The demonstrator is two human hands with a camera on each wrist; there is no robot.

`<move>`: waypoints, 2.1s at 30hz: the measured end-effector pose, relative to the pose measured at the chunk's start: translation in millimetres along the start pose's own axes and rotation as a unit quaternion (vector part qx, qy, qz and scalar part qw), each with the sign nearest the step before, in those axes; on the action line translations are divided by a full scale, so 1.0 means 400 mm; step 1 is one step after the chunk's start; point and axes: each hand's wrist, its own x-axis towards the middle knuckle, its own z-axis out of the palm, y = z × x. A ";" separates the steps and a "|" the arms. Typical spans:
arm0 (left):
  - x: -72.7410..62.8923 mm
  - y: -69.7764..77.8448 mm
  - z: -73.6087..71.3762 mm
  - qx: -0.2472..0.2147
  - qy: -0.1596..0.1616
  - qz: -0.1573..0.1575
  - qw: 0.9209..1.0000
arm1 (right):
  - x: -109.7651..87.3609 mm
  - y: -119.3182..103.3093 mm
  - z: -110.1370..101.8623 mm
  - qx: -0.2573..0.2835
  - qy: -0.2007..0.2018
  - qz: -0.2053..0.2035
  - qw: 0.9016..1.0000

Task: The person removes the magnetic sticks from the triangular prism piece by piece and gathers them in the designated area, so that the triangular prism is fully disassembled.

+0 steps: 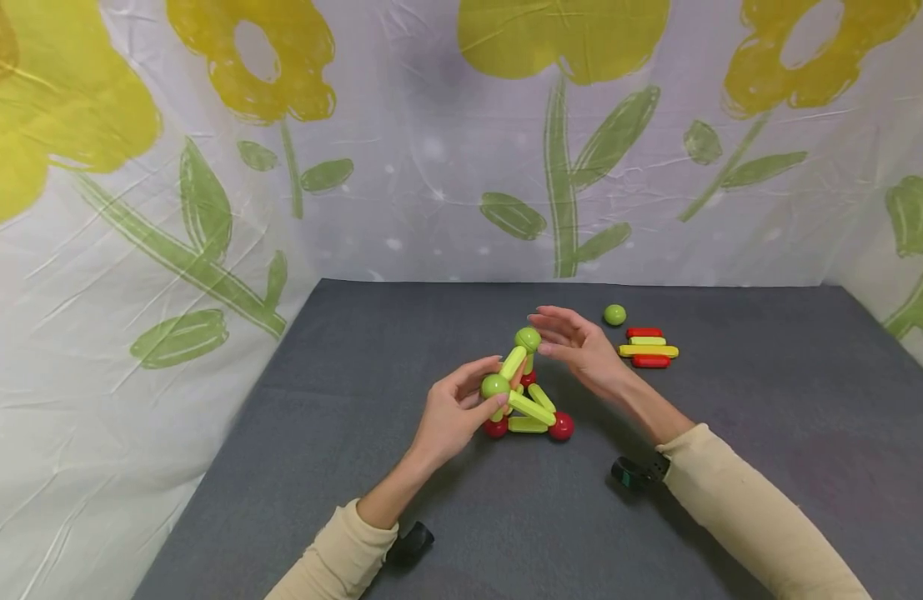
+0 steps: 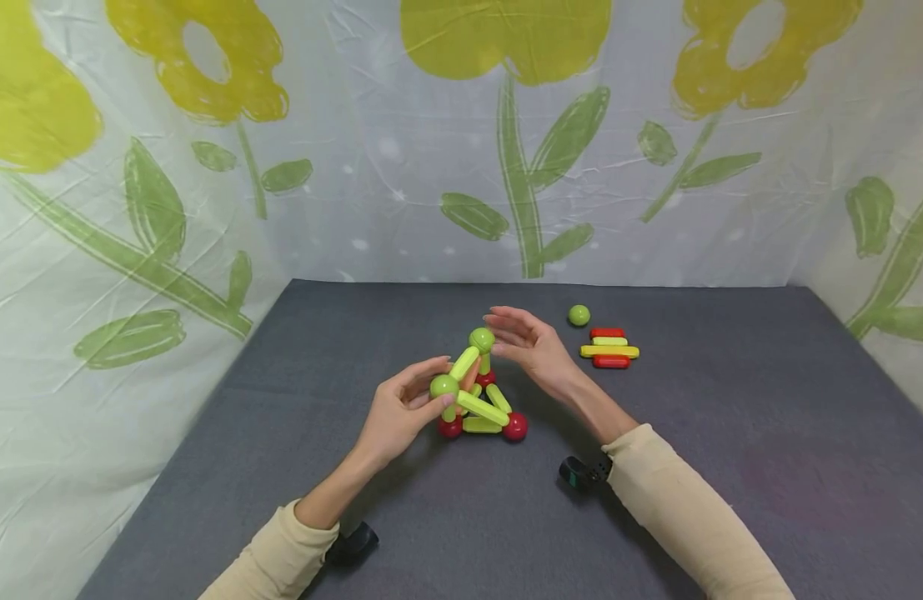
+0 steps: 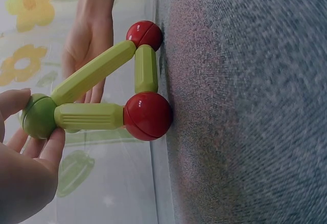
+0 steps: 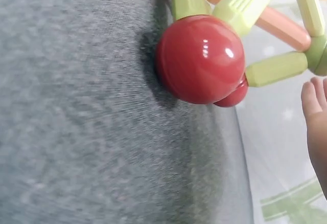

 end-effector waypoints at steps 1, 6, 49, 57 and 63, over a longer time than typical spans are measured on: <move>0.000 0.000 0.000 0.000 0.000 -0.003 1.000 | 0.004 0.001 0.001 -0.009 -0.009 -0.012 1.000; -0.003 0.028 0.002 0.008 -0.005 -0.011 1.000 | 0.016 0.003 0.003 -0.092 -0.043 -0.083 0.991; -0.001 0.004 -0.003 -0.010 -0.007 0.003 1.000 | 0.014 0.002 0.022 -0.206 0.055 -0.191 0.958; -0.001 0.003 -0.003 -0.009 -0.006 0.000 1.000 | 0.003 -0.014 -0.007 -0.091 0.101 -0.076 0.988; -0.002 0.002 -0.002 -0.006 -0.005 0.002 1.000 | -0.002 -0.028 -0.035 0.090 0.094 -0.043 0.991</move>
